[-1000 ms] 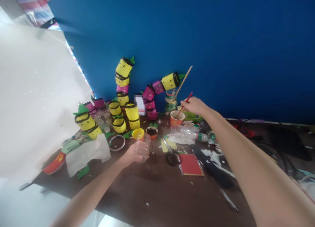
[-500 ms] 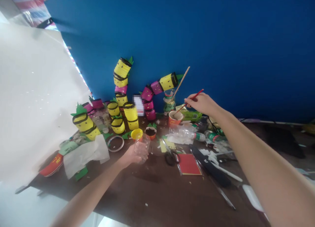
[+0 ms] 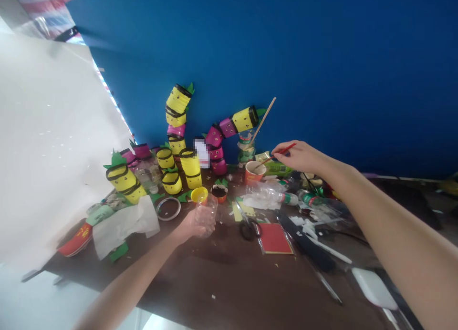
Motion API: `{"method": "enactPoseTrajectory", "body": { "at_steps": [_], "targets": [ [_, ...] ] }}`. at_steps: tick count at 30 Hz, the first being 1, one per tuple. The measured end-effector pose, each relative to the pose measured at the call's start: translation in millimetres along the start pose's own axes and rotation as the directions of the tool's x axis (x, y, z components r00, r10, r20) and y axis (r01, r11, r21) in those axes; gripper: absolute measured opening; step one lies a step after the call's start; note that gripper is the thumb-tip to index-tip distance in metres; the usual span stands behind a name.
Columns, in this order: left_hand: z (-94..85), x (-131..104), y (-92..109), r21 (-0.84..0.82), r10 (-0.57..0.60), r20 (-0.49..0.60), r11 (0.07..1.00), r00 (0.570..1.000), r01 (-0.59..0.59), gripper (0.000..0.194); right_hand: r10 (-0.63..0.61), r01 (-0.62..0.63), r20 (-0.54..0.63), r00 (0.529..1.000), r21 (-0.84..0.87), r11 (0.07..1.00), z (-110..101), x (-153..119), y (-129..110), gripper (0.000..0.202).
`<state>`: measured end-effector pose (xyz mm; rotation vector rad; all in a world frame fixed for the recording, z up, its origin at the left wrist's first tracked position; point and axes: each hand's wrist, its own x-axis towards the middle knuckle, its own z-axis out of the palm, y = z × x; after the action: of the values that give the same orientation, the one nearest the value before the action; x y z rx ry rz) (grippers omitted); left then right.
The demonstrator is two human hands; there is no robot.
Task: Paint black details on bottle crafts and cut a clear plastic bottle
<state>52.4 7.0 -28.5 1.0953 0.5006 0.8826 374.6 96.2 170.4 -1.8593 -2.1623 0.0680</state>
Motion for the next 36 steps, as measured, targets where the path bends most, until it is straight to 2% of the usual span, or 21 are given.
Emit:
{"method": "enactPoseTrajectory", "body": {
  "at_steps": [4, 7, 15, 23, 29, 33, 36],
  "targets": [
    [-0.8, 0, 0, 0.037, 0.031, -0.004, 0.999, 1.000, -0.031, 0.061, 0.022, -0.024, 0.138, 0.990, 0.012, 1.000, -5, 0, -1, 0.016],
    [-2.7, 0, -2, 0.032, 0.018, 0.004, 0.999, 1.000, -0.018, 0.063, 0.044, -0.047, 0.195, 0.980, 0.011, 0.999, -3, 3, -4, 0.015],
    [-6.2, 0, -7, 0.021, 0.029, 0.019, 0.999, 0.999, -0.030, 0.063, 0.118, -0.114, 0.134, 0.984, -0.032, 0.993, 30, 19, -8, 0.030],
    [-6.0, 1, -7, 0.037, 0.043, 0.045, 0.998, 0.998, -0.045, 0.062, 0.116, -0.119, 0.111, 0.987, 0.017, 0.993, 37, 30, -7, 0.031],
    [-5.9, 0, -6, 0.037, 0.023, 0.021, 0.999, 1.000, -0.023, 0.063, 0.111, -0.120, 0.120, 0.986, 0.074, 0.990, 24, 22, -9, 0.032],
    [-4.2, 1, -5, 0.040, 0.027, 0.022, 0.999, 0.999, -0.028, 0.063, 0.127, -0.129, 0.034, 0.991, 0.085, 0.988, 6, 11, -10, 0.038],
    [-3.7, 0, -5, 0.029, 0.030, 0.032, 0.999, 0.999, -0.031, 0.062, 0.091, -0.092, 0.016, 0.996, 0.058, 0.994, -2, 6, -9, 0.034]
  ]
}}
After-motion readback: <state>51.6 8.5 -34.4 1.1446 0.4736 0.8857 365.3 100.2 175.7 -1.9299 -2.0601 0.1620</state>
